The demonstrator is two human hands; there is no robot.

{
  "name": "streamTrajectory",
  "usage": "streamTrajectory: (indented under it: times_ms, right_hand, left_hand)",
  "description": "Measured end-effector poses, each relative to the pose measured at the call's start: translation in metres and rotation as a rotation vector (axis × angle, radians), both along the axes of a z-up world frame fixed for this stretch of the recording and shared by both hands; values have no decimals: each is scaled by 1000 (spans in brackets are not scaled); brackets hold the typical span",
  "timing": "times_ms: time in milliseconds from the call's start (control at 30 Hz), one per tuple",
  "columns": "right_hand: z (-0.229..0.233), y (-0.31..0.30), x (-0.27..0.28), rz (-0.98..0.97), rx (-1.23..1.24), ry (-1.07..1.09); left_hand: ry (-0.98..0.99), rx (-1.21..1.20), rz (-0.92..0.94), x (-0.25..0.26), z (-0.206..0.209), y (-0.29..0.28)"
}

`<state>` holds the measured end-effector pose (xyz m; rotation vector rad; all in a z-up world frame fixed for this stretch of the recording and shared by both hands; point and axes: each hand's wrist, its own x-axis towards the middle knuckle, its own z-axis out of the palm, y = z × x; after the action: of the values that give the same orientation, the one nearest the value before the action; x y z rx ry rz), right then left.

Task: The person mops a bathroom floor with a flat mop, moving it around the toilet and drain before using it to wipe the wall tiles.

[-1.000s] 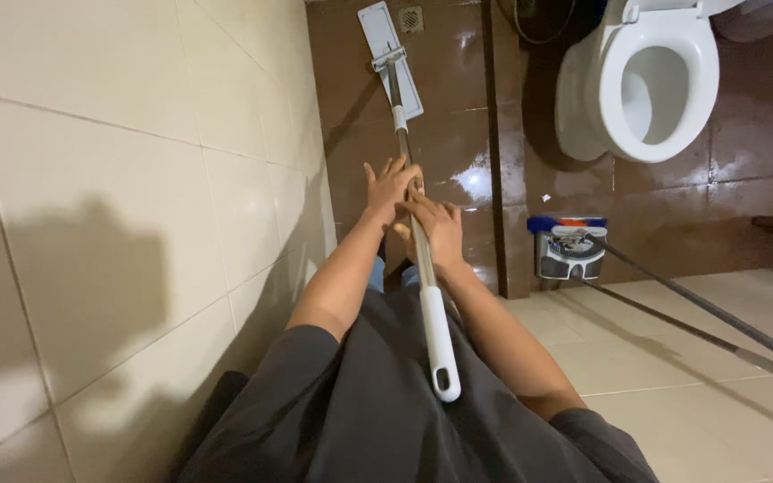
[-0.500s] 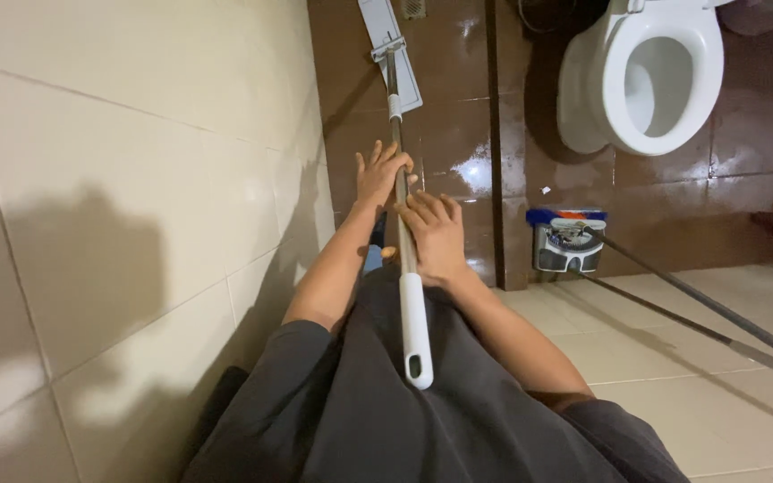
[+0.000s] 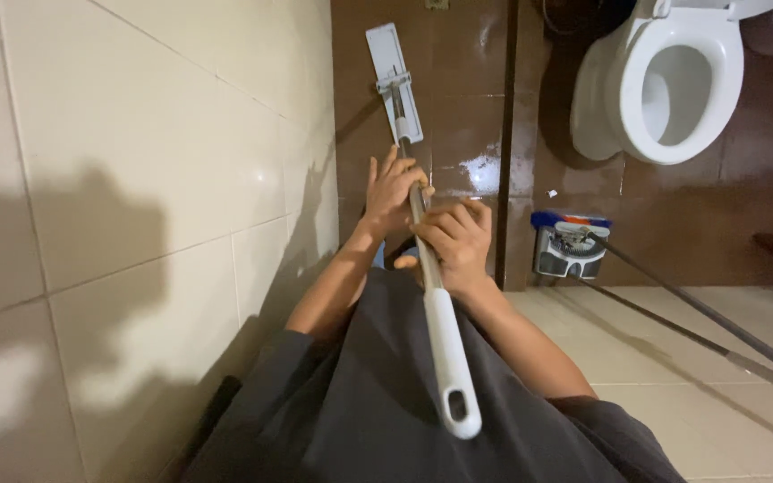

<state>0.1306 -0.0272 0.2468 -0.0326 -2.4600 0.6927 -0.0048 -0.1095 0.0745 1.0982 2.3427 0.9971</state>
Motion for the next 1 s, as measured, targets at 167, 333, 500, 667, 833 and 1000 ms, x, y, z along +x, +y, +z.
streamTrajectory:
  times_ms: [167,333,500,667,833,1000]
  right_hand:
    - [-10,-2,-1,18,-42,127]
    - [-28,0,-12,31,-47,231]
    - [-44,9,-15,11,-104,331]
    - [-79,9,-5,-25,-74,187]
    - [-75,9,-2,-45,-64,47]
    - [-47,4,-1,64,-90,122]
  left_hand:
    - [-18,57,13,17,24,-4]
    - [-16,83,48,16,34,1]
    - [-83,22,13,14,17,12]
    - [-44,-151,17,-1,-41,29]
    - [44,-222,6,-7,-99,30]
    - [74,-209,-65,2,-52,13]
